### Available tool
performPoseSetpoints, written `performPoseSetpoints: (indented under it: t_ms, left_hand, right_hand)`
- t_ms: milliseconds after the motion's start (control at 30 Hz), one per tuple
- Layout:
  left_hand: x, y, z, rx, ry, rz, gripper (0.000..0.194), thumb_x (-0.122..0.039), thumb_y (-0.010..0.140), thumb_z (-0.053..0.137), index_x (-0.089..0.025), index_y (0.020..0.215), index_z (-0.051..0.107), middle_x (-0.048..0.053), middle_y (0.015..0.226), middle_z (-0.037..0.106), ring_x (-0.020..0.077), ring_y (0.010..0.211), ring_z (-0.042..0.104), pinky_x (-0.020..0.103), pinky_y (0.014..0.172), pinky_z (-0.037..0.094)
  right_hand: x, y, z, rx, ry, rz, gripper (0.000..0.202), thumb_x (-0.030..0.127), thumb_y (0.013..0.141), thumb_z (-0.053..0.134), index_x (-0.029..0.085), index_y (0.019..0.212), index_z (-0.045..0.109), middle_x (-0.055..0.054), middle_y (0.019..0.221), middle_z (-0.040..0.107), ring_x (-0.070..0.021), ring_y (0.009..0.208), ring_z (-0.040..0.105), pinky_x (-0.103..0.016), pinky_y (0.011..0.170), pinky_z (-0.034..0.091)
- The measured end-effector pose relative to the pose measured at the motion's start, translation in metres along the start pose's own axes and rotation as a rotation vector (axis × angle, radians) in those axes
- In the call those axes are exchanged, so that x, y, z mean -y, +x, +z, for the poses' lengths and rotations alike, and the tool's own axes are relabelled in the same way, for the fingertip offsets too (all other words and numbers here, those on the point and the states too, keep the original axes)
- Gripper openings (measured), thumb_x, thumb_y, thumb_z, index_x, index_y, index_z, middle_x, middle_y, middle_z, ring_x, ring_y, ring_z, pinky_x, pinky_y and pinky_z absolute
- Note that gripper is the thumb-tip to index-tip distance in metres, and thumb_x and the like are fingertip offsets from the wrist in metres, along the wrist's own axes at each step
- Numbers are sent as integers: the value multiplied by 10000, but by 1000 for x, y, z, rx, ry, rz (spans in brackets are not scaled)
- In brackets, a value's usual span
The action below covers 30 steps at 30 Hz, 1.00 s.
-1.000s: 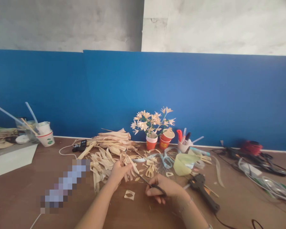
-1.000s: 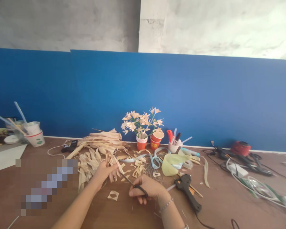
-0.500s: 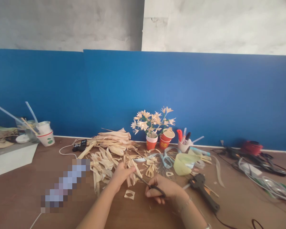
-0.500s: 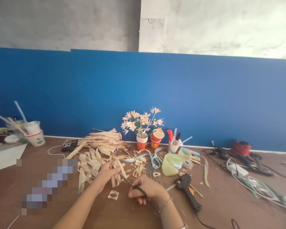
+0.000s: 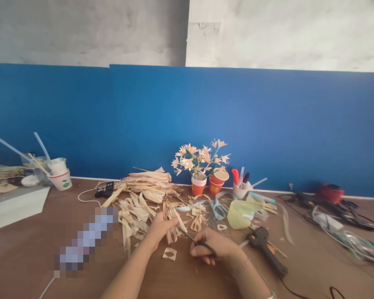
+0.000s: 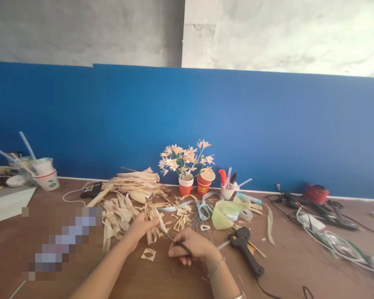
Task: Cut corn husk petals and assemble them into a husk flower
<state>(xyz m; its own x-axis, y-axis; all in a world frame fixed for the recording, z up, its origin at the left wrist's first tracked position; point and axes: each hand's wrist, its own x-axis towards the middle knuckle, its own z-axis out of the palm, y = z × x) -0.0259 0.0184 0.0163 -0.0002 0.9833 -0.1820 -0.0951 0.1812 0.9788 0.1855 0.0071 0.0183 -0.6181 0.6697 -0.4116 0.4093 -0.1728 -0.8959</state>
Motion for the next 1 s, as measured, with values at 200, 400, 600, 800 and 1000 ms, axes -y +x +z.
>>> performPoseSetpoints:
  t_ms: [200,400,600,800,1000]
  left_hand:
    - [-1,-1,3,-9,2,3,310,-259,586,773,-138,840,642,32,728,724,193,685,685,281,650,533]
    - [2,1,3,-58,44,15,299,-259,602,759,-139,852,647,34,742,728,205,721,692,294,687,532]
    - [10,9,1,-111,48,67,323,-305,605,749,-131,859,650,62,766,730,224,736,693,310,683,538]
    - [2,14,-9,-340,60,141,324,-331,677,677,-150,935,602,57,763,699,217,684,681,304,600,534]
    - [-6,19,-39,-662,491,350,607,-256,719,627,-202,1287,418,110,1114,628,268,982,642,406,847,495]
  right_hand:
    - [-2,1,-1,-14,-42,-21,199,323,714,684,133,772,694,69,421,524,-46,325,428,-127,310,273]
    - [1,0,-1,-36,-90,-12,184,309,722,666,132,766,692,68,423,519,-45,332,427,-126,325,289]
    - [2,-1,-1,-33,-73,30,239,326,699,680,139,847,662,57,457,571,-60,344,467,-130,322,274]
    - [11,-9,3,-60,-38,55,369,439,635,733,161,807,564,22,507,619,-98,396,537,-156,371,342]
    - [33,-16,27,-199,-433,-72,328,468,657,708,150,616,640,39,508,536,-91,490,477,-189,454,314]
